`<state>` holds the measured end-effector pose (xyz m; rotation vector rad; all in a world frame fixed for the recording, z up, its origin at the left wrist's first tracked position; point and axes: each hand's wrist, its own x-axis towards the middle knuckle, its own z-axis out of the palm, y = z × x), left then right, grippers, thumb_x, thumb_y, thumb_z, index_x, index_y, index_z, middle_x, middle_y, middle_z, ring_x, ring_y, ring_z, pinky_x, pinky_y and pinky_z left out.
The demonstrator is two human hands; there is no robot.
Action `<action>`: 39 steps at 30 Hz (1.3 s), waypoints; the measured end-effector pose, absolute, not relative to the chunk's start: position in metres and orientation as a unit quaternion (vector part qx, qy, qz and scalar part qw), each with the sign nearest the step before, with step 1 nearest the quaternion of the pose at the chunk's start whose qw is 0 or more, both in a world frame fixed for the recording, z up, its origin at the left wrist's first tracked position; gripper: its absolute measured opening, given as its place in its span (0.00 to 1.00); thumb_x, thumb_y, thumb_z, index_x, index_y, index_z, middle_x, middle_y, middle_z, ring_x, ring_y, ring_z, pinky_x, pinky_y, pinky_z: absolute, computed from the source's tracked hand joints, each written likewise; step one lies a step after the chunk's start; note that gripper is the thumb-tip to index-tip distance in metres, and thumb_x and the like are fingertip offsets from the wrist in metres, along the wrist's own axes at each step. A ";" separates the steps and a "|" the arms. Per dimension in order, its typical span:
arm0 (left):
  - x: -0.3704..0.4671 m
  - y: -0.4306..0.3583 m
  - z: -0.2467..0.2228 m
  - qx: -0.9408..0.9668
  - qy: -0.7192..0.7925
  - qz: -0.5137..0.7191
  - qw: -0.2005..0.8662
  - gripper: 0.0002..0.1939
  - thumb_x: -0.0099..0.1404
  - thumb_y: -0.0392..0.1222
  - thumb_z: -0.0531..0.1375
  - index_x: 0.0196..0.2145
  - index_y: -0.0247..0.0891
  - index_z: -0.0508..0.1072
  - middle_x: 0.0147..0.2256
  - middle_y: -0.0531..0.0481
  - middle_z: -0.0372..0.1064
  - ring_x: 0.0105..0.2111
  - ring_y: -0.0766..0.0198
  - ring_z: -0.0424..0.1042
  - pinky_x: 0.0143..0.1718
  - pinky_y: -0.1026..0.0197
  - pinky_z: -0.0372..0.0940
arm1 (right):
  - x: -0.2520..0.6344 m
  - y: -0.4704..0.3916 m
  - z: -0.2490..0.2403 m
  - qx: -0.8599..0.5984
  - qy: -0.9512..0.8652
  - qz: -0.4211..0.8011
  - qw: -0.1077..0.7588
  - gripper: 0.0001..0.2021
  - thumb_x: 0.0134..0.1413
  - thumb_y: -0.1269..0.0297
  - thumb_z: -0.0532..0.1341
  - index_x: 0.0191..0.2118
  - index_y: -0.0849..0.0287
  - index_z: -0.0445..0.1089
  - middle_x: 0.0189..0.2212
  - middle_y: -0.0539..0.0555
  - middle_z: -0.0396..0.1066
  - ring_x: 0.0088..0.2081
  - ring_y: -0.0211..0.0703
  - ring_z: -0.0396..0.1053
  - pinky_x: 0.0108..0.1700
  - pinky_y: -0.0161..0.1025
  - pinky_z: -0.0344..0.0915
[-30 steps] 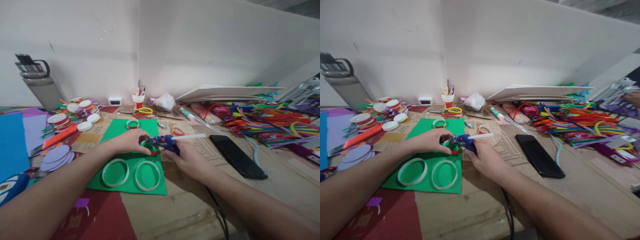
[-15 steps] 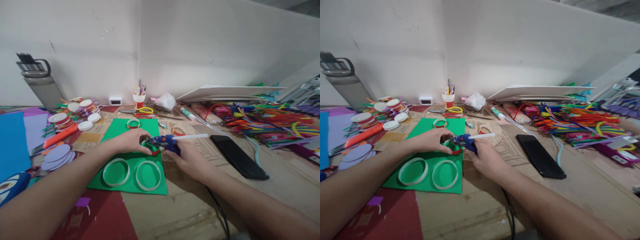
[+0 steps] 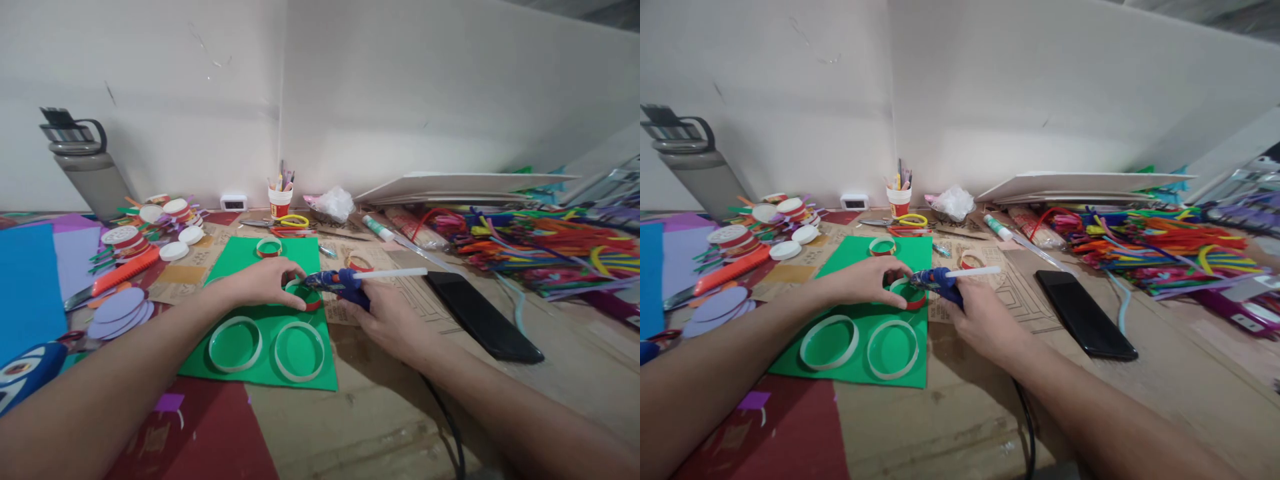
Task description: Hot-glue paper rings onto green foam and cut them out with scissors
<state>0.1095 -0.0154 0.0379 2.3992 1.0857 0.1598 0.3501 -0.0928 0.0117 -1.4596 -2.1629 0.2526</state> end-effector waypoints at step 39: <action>0.110 -0.016 0.040 0.876 0.405 0.054 0.254 0.32 0.52 0.58 0.67 0.51 0.40 0.73 0.41 0.49 0.71 0.40 0.58 0.70 0.37 0.62 0.62 | 0.346 -0.103 0.025 -0.525 -0.821 0.052 0.221 0.10 0.60 0.69 0.54 0.44 0.57 0.70 0.40 0.59 0.77 0.41 0.51 0.73 0.41 0.43 0.65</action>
